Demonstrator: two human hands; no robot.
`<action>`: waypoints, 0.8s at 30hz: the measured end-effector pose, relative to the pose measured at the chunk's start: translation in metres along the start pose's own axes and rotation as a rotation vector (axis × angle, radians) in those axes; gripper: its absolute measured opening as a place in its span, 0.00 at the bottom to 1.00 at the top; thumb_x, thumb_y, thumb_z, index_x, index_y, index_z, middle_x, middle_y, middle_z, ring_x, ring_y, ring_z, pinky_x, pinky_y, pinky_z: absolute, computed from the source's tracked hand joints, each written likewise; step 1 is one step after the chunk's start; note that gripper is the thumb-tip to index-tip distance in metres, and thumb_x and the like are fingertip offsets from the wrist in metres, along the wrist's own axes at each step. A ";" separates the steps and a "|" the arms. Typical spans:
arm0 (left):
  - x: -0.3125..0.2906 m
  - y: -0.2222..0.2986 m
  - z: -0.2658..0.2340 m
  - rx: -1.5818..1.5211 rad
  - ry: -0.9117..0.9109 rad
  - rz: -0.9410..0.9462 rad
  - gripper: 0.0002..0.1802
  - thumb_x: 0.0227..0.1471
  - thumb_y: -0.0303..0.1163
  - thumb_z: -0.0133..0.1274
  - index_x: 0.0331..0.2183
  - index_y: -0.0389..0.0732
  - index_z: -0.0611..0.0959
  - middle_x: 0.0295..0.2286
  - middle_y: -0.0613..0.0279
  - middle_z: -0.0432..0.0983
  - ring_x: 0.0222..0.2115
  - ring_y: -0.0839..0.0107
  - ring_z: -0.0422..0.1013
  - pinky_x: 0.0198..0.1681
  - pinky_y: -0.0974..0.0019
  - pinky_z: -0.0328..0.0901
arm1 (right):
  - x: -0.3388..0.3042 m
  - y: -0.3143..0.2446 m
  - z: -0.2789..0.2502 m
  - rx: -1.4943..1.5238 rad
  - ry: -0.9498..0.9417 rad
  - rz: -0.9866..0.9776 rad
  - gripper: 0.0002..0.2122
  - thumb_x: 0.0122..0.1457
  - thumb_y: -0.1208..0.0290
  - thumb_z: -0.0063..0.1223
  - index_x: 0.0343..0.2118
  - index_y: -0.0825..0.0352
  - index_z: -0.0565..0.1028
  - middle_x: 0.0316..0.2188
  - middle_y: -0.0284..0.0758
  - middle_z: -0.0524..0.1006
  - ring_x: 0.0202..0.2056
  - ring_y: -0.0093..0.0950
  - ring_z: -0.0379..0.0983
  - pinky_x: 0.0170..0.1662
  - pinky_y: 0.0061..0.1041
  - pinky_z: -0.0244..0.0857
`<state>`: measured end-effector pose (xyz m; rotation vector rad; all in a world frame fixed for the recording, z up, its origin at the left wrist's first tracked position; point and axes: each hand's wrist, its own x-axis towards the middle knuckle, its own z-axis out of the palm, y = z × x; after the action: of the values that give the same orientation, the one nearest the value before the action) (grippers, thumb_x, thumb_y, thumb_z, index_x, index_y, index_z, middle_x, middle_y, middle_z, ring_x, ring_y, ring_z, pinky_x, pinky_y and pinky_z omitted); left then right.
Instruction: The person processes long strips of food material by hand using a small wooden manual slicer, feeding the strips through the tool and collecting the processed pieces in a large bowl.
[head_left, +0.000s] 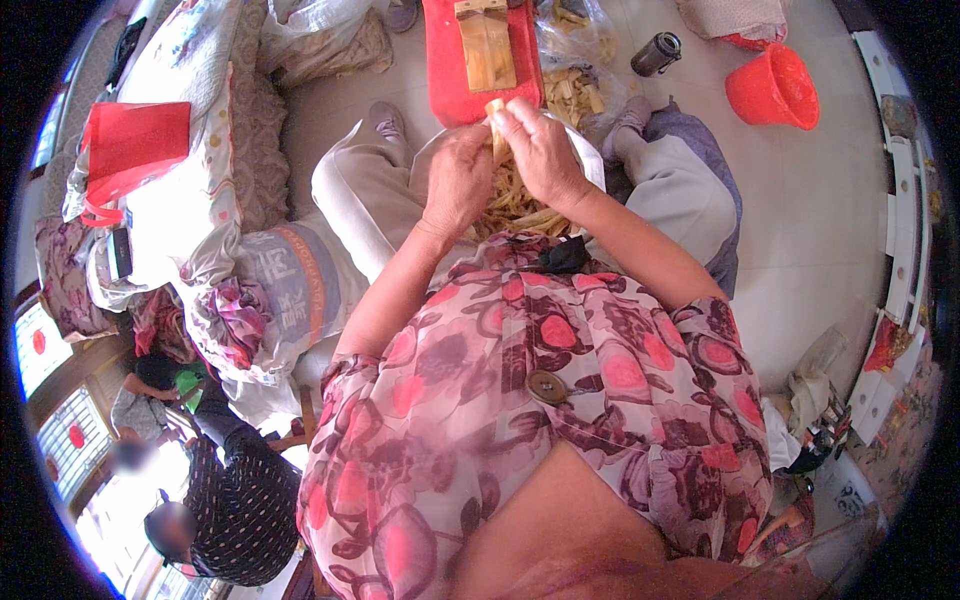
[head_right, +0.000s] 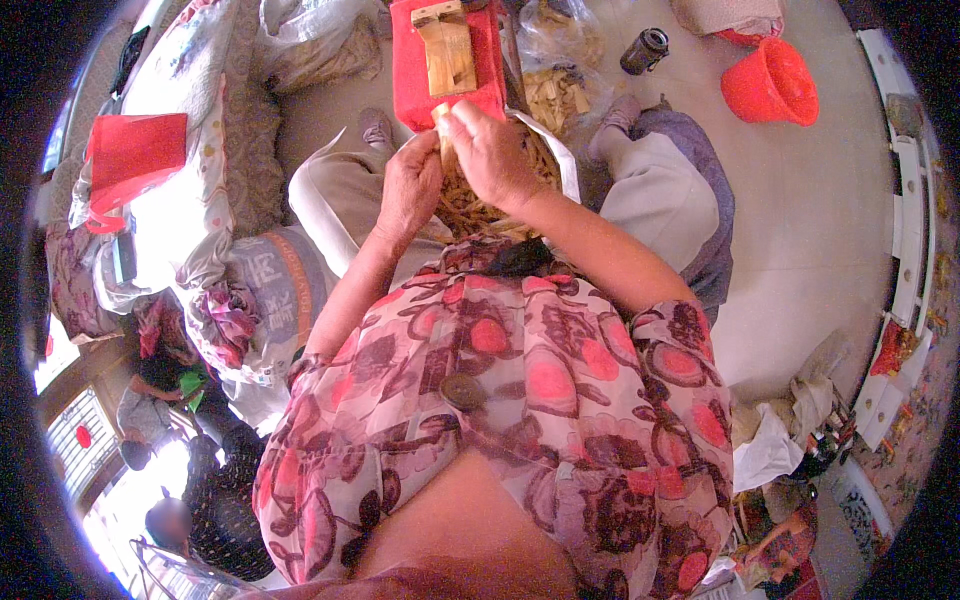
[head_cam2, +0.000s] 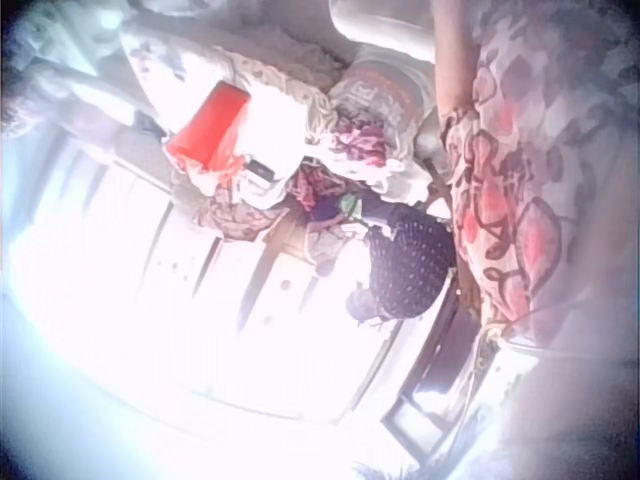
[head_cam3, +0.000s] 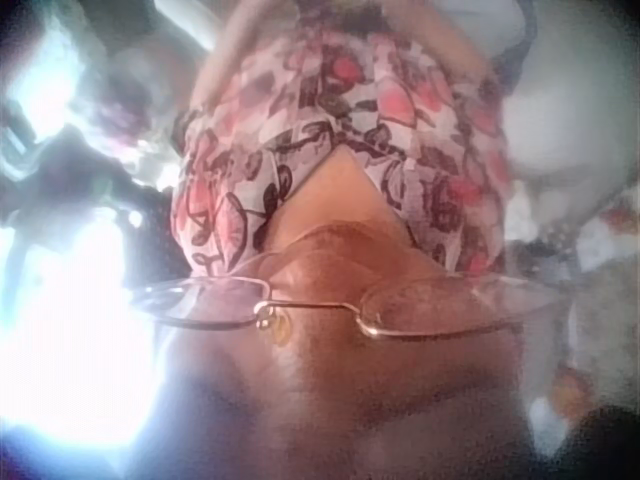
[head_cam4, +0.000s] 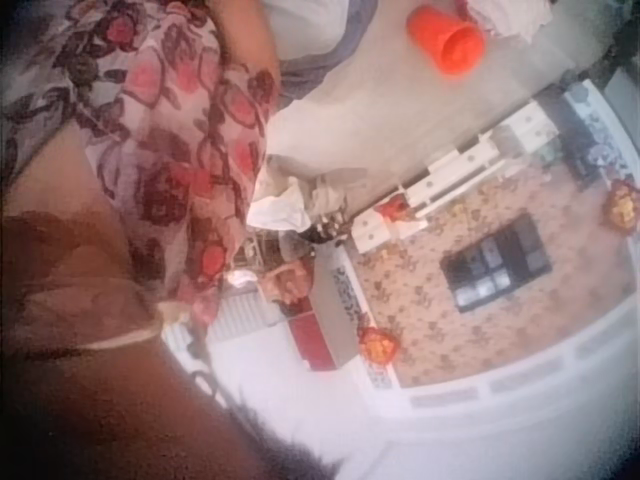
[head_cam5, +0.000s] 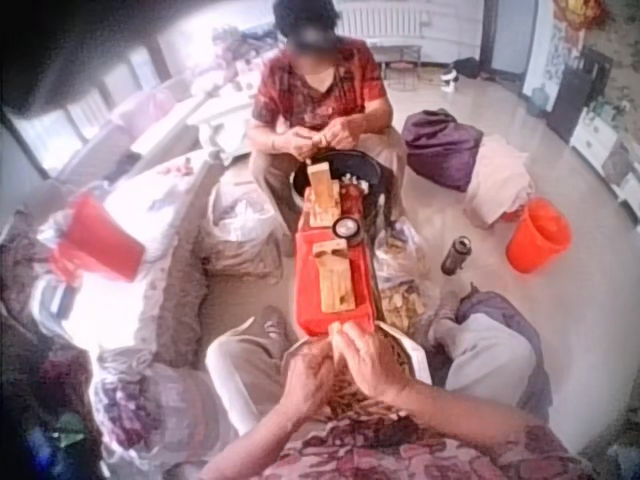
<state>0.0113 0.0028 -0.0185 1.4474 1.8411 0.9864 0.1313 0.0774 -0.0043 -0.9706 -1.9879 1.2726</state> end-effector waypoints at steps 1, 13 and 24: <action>0.001 0.002 -0.001 0.167 0.177 0.181 0.11 0.46 0.25 0.45 0.36 0.38 0.75 0.25 0.57 0.70 0.31 0.57 0.68 0.36 0.60 0.63 | 0.004 0.012 0.004 0.144 0.065 -0.107 0.11 0.59 0.66 0.41 0.29 0.70 0.69 0.20 0.42 0.71 0.26 0.37 0.71 0.29 0.33 0.62; 0.007 0.002 -0.007 -0.045 0.223 0.137 0.11 0.49 0.20 0.39 0.35 0.37 0.73 0.27 0.50 0.73 0.31 0.55 0.72 0.37 0.63 0.64 | -0.007 -0.005 -0.007 0.071 -0.204 -0.069 0.14 0.59 0.59 0.41 0.29 0.69 0.66 0.22 0.45 0.70 0.23 0.42 0.69 0.27 0.37 0.61; 0.010 -0.017 -0.009 -0.451 -0.098 -0.112 0.10 0.55 0.27 0.43 0.39 0.37 0.73 0.31 0.66 0.71 0.33 0.79 0.66 0.37 0.75 0.64 | 0.003 0.006 -0.024 0.225 -0.214 -0.004 0.12 0.57 0.62 0.48 0.32 0.67 0.75 0.16 0.31 0.71 0.19 0.19 0.66 0.24 0.21 0.60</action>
<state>-0.0073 0.0087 -0.0273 1.0878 1.4891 1.1610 0.1497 0.0931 -0.0005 -0.7478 -1.9461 1.6153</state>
